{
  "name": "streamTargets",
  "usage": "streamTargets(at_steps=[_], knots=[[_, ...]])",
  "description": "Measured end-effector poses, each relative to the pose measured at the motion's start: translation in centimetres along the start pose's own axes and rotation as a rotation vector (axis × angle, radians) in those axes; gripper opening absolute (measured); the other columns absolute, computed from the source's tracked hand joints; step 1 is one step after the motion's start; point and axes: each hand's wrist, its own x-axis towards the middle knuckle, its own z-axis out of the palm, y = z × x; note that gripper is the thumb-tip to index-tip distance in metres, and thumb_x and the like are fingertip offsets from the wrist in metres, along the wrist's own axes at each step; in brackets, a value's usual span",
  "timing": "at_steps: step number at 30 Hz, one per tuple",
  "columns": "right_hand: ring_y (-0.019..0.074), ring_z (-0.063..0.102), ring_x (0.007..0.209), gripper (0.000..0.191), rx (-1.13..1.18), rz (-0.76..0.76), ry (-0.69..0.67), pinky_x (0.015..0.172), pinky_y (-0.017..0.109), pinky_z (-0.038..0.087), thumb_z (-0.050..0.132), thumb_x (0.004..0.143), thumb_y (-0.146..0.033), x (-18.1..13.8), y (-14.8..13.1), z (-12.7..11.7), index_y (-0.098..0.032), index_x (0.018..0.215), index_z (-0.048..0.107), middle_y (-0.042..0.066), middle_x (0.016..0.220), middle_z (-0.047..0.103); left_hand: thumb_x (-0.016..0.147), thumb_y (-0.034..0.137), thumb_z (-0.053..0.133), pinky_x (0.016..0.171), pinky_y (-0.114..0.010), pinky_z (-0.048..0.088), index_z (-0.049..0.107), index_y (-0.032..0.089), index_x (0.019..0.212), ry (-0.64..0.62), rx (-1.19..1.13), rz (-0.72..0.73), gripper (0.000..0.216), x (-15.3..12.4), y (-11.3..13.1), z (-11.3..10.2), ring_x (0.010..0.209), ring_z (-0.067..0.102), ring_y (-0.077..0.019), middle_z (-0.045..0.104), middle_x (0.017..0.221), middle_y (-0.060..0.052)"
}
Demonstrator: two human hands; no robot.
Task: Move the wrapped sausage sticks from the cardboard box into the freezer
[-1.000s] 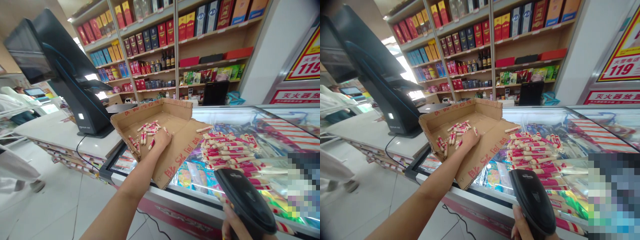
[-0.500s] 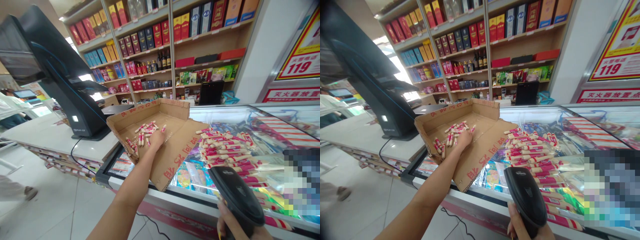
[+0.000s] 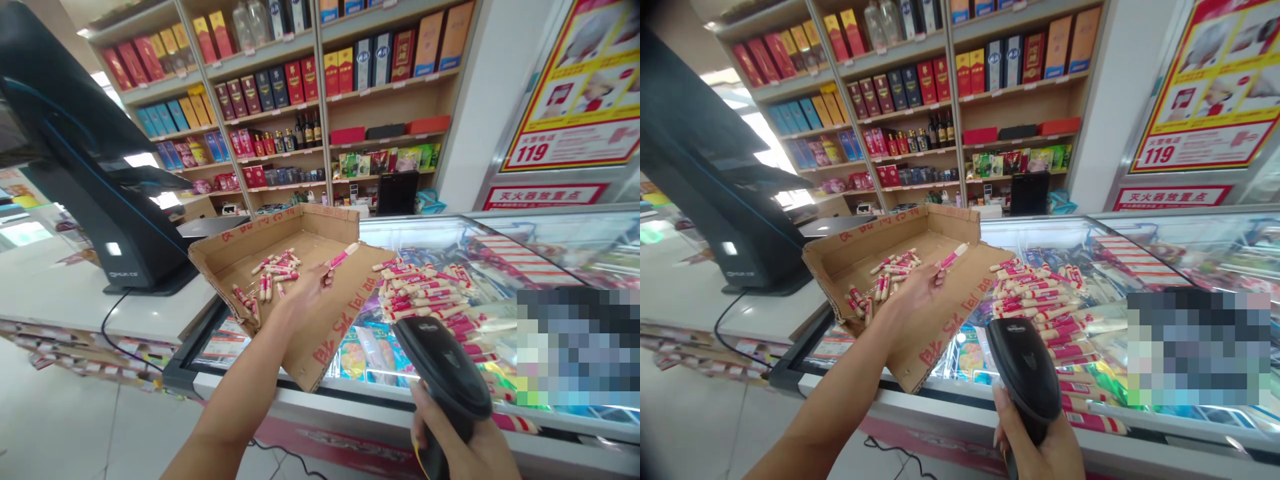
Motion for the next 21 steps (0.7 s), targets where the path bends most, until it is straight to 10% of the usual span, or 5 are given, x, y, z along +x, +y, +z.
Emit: streamTargets(at_steps=[6, 21], knots=[[0.016, 0.057, 0.046, 0.053, 0.054, 0.004, 0.088, 0.053, 0.025, 0.045, 0.061, 0.077, -0.064, -0.4, -0.8, 0.8, -0.02, 0.048, 0.057, 0.001, 0.045, 0.058, 0.08, 0.022, 0.063, 0.051, -0.019, 0.034, 0.05, 0.015, 0.075, -0.177, -0.181, -0.178, 0.015, -1.2, 0.3, 1.0, 0.053, 0.041, -0.0069, 0.042, 0.063, 0.003], [0.0155, 0.056, 0.049, 0.041, 0.155, 0.004, 0.166, 0.051, 0.025, 0.044, 0.066, 0.079, -0.056, -1.0, -0.2, 1.8, -0.018, 0.064, 0.061, -0.001, 0.05, 0.059, 0.087, 0.065, 0.047, 0.047, -0.022, 0.019, 0.037, 0.019, 0.069, -0.422, 0.455, 0.127, 0.05, -2.9, -1.3, 3.5, 0.049, 0.021, -0.0064, 0.026, 0.059, 0.007]])
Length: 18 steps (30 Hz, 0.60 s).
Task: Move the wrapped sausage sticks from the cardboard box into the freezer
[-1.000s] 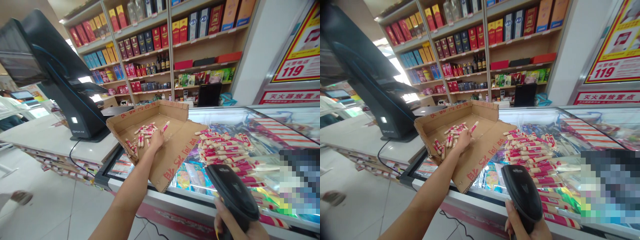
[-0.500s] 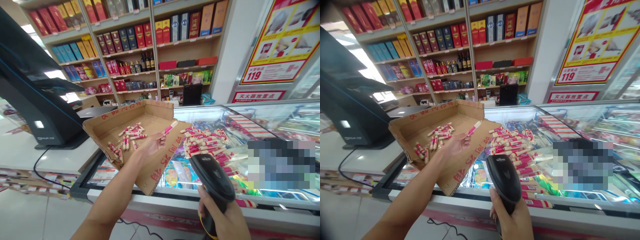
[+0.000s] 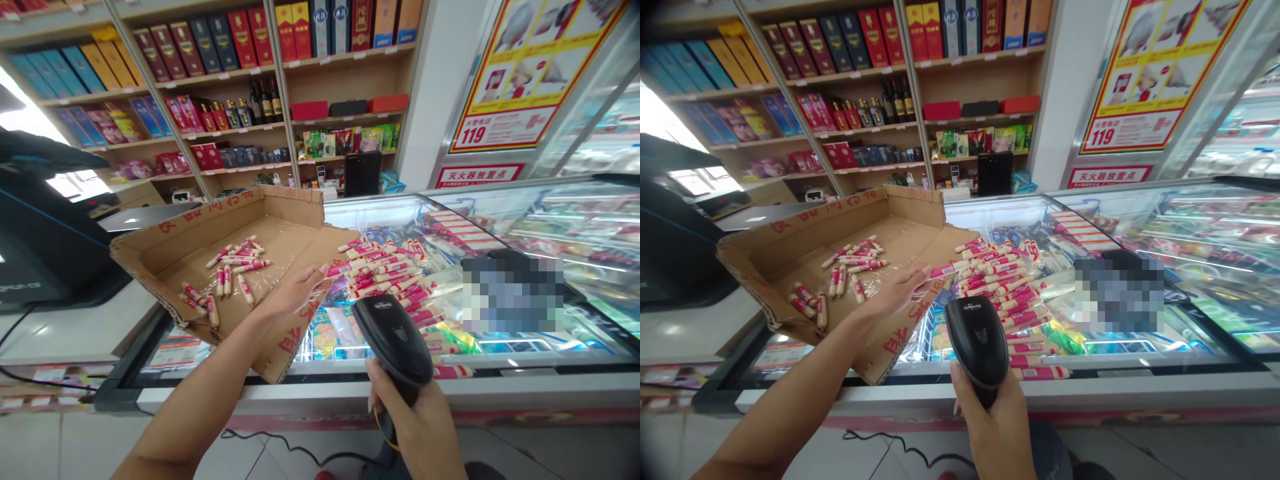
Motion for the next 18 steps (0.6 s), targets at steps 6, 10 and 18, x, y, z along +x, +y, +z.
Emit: streamTargets(at_steps=[6, 10, 18], knots=[[0.0155, 0.055, 0.048, 0.038, 0.036, -0.001, -0.02, 0.052, 0.026, 0.045, 0.065, 0.08, -0.054, -0.24, -0.29, 0.44, -0.019, 0.066, 0.059, -0.001, 0.05, 0.058, 0.094, 0.057, 0.037, 0.052, -0.023, 0.03, 0.043, 0.019, 0.073, -0.027, 0.204, 0.089, 0.044, -0.07, -0.39, 0.56, 0.056, 0.033, -0.0093, 0.035, 0.064, 0.004], [0.0168, 0.057, 0.049, 0.035, 0.021, -0.023, -0.049, 0.054, 0.027, 0.046, 0.064, 0.082, -0.052, -0.1, 0.06, 0.45, -0.019, 0.07, 0.06, -0.001, 0.052, 0.059, 0.094, 0.054, 0.039, 0.054, -0.023, 0.031, 0.046, 0.018, 0.072, 0.005, 0.246, 0.113, 0.043, -0.08, -0.37, 0.59, 0.058, 0.036, -0.0101, 0.039, 0.065, 0.003], [0.0176, 0.059, 0.052, 0.037, -0.011, -0.013, -0.096, 0.055, 0.027, 0.048, 0.062, 0.085, -0.051, 0.35, 0.55, 0.37, -0.018, 0.07, 0.06, 0.001, 0.054, 0.061, 0.095, 0.054, 0.038, 0.055, -0.024, 0.032, 0.045, 0.018, 0.07, -0.006, 0.262, 0.136, 0.044, -0.12, -0.11, 0.63, 0.058, 0.036, -0.0101, 0.038, 0.063, 0.003]])
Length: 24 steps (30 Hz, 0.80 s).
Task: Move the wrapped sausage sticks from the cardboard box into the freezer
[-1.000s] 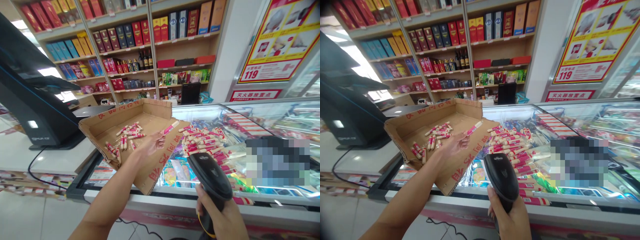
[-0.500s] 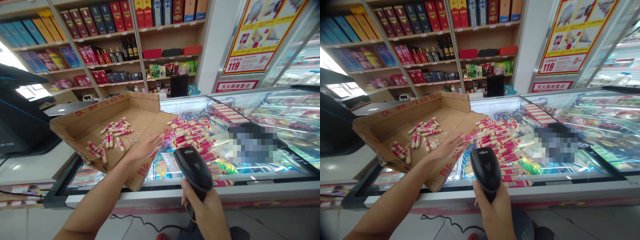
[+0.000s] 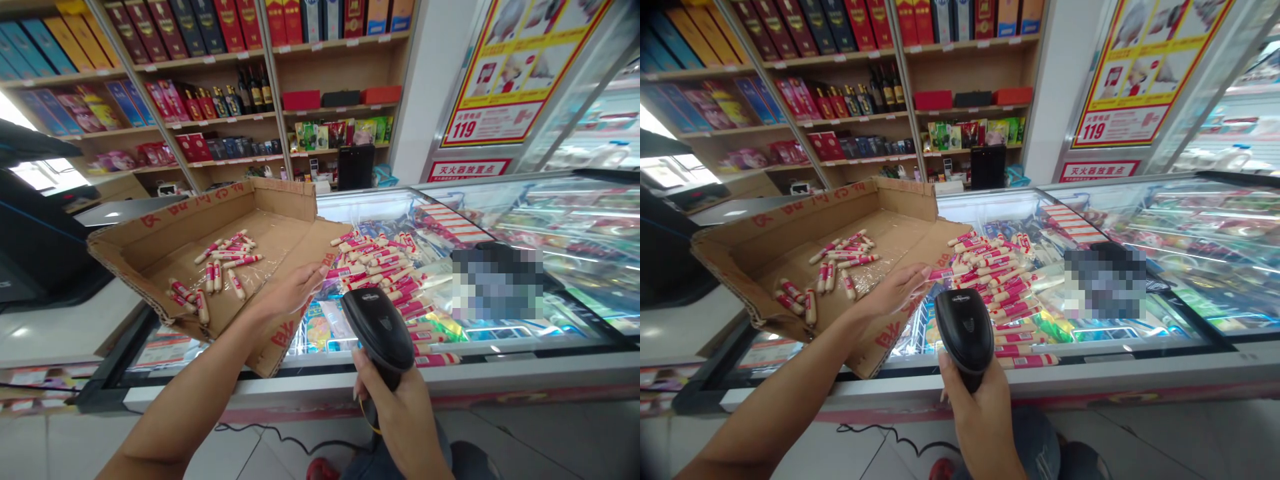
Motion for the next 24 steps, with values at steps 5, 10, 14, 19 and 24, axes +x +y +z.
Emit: streamTargets(at_steps=[5, 10, 14, 19, 24], knots=[[0.0174, 0.059, 0.051, 0.038, -0.003, -0.01, 0.022, 0.054, 0.027, 0.048, 0.062, 0.085, -0.052, 0.07, -0.16, 0.03, -0.018, 0.068, 0.061, 0.0, 0.053, 0.06, 0.095, 0.053, 0.038, 0.055, -0.024, 0.033, 0.046, 0.018, 0.07, 0.002, 0.02, 0.002, 0.043, -0.08, 0.11, 0.03, 0.058, 0.037, -0.0107, 0.04, 0.063, 0.003], [0.0173, 0.059, 0.05, 0.036, 0.014, -0.023, 0.032, 0.053, 0.027, 0.048, 0.063, 0.084, -0.05, 0.1, -0.16, 0.13, -0.018, 0.068, 0.061, 0.0, 0.051, 0.06, 0.094, 0.055, 0.038, 0.055, -0.023, 0.034, 0.047, 0.018, 0.071, -0.009, 0.048, -0.016, 0.045, -0.01, 0.18, -0.08, 0.058, 0.039, -0.0106, 0.043, 0.065, 0.002], [0.017, 0.058, 0.05, 0.035, 0.019, -0.03, 0.041, 0.053, 0.027, 0.047, 0.064, 0.084, -0.05, 0.15, -0.08, 0.27, -0.018, 0.068, 0.061, 0.0, 0.051, 0.06, 0.094, 0.056, 0.038, 0.054, -0.023, 0.033, 0.046, 0.018, 0.071, -0.029, 0.017, -0.019, 0.045, 0.01, 0.48, -0.14, 0.056, 0.037, -0.0102, 0.042, 0.063, 0.003], [0.0166, 0.058, 0.049, 0.036, 0.011, -0.031, 0.025, 0.051, 0.026, 0.047, 0.064, 0.084, -0.049, 0.19, -0.09, 0.31, -0.019, 0.065, 0.06, 0.0, 0.05, 0.06, 0.095, 0.054, 0.038, 0.054, -0.023, 0.032, 0.044, 0.019, 0.069, -0.042, -0.011, -0.002, 0.044, 0.0, 0.8, -0.16, 0.055, 0.036, -0.0098, 0.04, 0.062, 0.003], [0.0162, 0.056, 0.049, 0.035, 0.039, -0.033, 0.023, 0.051, 0.026, 0.047, 0.064, 0.084, -0.049, 0.02, -0.36, 0.42, -0.018, 0.069, 0.06, -0.001, 0.051, 0.058, 0.095, 0.052, 0.038, 0.055, -0.023, 0.033, 0.046, 0.018, 0.07, -0.023, 0.025, -0.008, 0.042, -0.01, 0.48, -0.24, 0.057, 0.038, -0.0102, 0.042, 0.064, 0.003]])
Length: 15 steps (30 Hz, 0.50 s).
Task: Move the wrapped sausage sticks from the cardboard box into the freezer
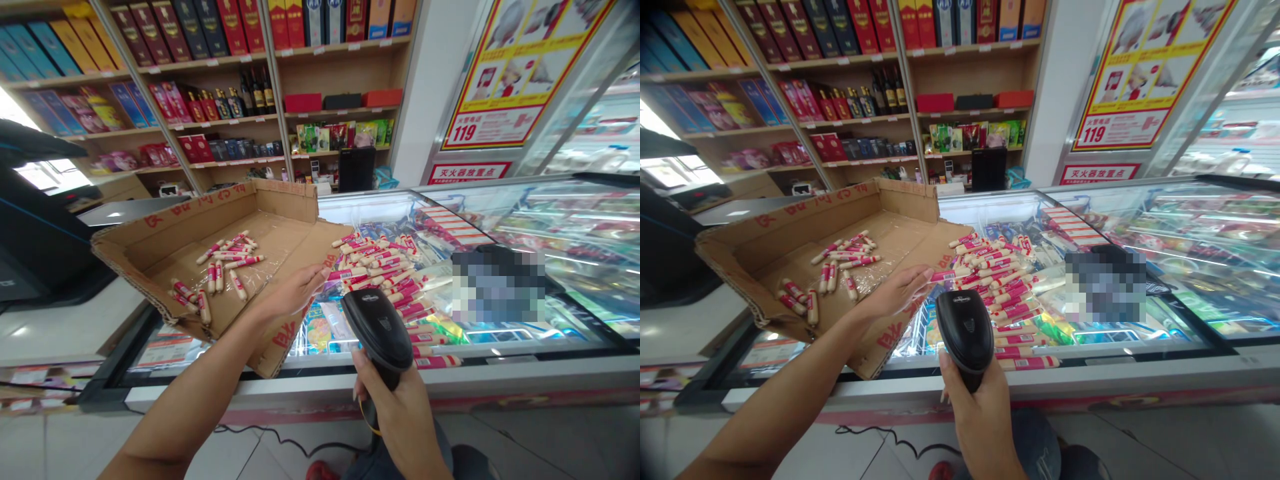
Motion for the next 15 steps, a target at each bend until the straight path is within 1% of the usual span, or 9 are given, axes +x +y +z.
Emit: streamTargets(at_steps=[3, 8, 10, 12, 15], knots=[[0.0159, 0.055, 0.049, 0.035, 0.032, 0.031, 0.032, 0.051, 0.027, 0.046, 0.065, 0.083, -0.051, -0.3, -0.1, 0.1, -0.017, 0.072, 0.061, -0.001, 0.051, 0.057, 0.095, 0.052, 0.039, 0.055, -0.023, 0.032, 0.047, 0.018, 0.07, 0.009, 0.003, -0.015, 0.043, 0.1, -0.3, 0.0, 0.057, 0.039, -0.0105, 0.042, 0.063, 0.003], [0.0149, 0.054, 0.047, 0.036, 0.082, 0.063, 0.058, 0.05, 0.026, 0.044, 0.066, 0.081, -0.052, -0.6, 0.0, -0.3, -0.017, 0.072, 0.061, -0.002, 0.051, 0.057, 0.094, 0.055, 0.039, 0.052, -0.023, 0.03, 0.044, 0.019, 0.067, 0.036, 0.014, -0.049, 0.045, 0.4, -1.2, 0.3, 0.053, 0.035, -0.01, 0.038, 0.059, 0.004], [0.0147, 0.054, 0.046, 0.037, 0.082, 0.066, 0.071, 0.05, 0.025, 0.044, 0.067, 0.079, -0.053, -0.7, 0.0, -0.7, -0.017, 0.072, 0.06, -0.002, 0.048, 0.057, 0.095, 0.051, 0.037, 0.052, -0.023, 0.03, 0.043, 0.019, 0.067, 0.062, 0.071, -0.056, 0.044, 0.7, -1.8, 0.2, 0.054, 0.035, -0.0103, 0.039, 0.059, 0.003], [0.0146, 0.054, 0.046, 0.038, 0.087, 0.072, 0.083, 0.05, 0.025, 0.043, 0.068, 0.078, -0.054, -0.8, 0.0, -1.3, -0.017, 0.073, 0.061, -0.003, 0.046, 0.056, 0.097, 0.046, 0.035, 0.056, -0.024, 0.034, 0.043, 0.019, 0.068, 0.114, 0.158, -0.063, 0.04, 1.2, -2.3, 0.0, 0.056, 0.039, -0.0112, 0.042, 0.061, 0.003], [0.014, 0.053, 0.046, 0.04, 0.096, 0.074, 0.074, 0.05, 0.025, 0.042, 0.068, 0.077, -0.056, -0.8, -0.1, -2.1, -0.018, 0.067, 0.059, -0.002, 0.046, 0.056, 0.098, 0.04, 0.031, 0.063, -0.027, 0.039, 0.046, 0.019, 0.072, 0.16, 0.321, -0.037, 0.036, 2.9, -2.2, -0.7, 0.062, 0.046, -0.014, 0.048, 0.066, 0.001]])
